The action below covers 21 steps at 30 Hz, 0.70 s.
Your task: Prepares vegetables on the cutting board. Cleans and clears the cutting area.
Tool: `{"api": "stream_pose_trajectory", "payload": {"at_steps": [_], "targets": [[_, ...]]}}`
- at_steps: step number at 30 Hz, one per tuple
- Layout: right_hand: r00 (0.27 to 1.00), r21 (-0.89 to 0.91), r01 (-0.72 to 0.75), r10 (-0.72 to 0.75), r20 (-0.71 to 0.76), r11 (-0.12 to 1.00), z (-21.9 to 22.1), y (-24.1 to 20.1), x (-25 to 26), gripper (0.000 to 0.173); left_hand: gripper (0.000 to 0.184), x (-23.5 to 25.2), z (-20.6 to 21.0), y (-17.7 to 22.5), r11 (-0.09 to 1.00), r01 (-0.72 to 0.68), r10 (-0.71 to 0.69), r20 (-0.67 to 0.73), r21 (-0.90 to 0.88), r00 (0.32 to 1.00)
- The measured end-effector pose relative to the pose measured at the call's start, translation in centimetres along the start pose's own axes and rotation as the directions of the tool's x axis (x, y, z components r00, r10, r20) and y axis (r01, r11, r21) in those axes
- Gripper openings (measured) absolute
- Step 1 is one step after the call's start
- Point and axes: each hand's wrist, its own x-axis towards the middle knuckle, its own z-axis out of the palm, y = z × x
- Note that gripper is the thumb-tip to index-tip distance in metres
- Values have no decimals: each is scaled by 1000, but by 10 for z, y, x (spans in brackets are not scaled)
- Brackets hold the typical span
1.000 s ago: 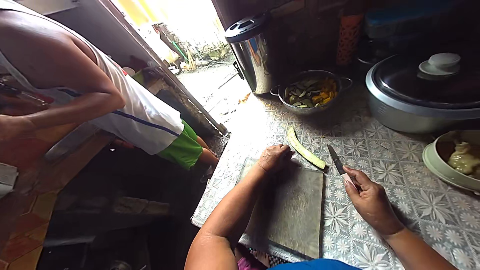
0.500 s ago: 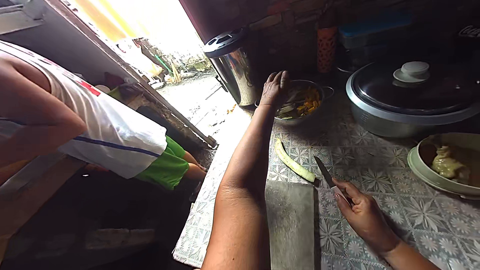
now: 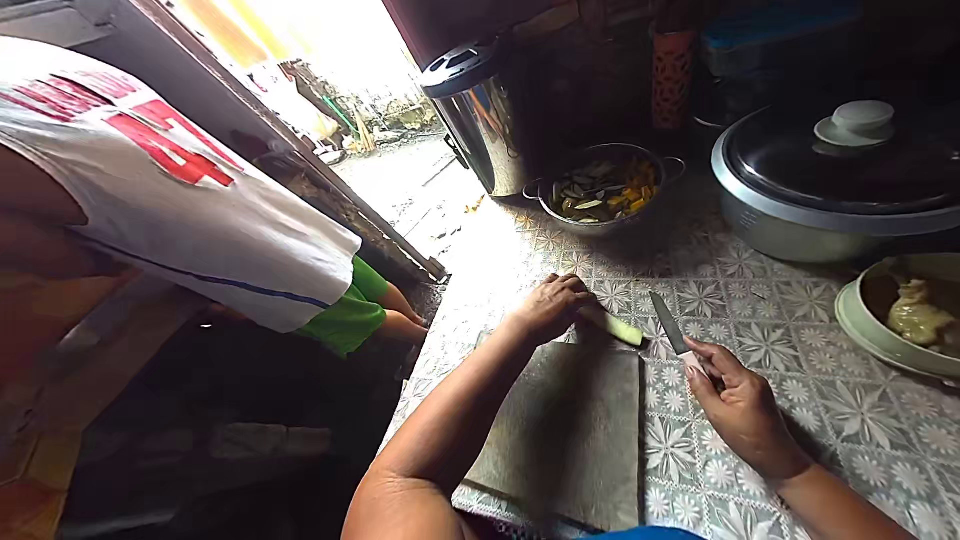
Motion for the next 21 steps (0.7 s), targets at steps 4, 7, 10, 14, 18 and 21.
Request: {"api": "stream_pose_trajectory", "payload": {"at_steps": [4,7,10,14,18,21], "targets": [[1000,27,11,-11,2,1000,-1,0,1,40,24,-12,-17,12,991,130,-130,2,24,992],[1000,56,2,-3,7,998,-3,0,1,40,30,-32,-46,43,950,310,-309,-33,34,951],[999,49,6,-8,39,999,-4,-2,0,41,38,-62,-66,83,852,513,-516,-7,-106,856],[992,34,2,-6,130,999,-8,-4,-2,47,48,-112,-37,135,780,558,-604,-108,-283,790],[988,-25,13,-9,153,1000,-11,-10,-9,52,52,-143,16,170,707,611,-699,-219,-358,681],[985,-144,95,-72,156,985,-5,-24,-19,49,58,-153,30,177,652,666,-733,-76,-363,676]]}}
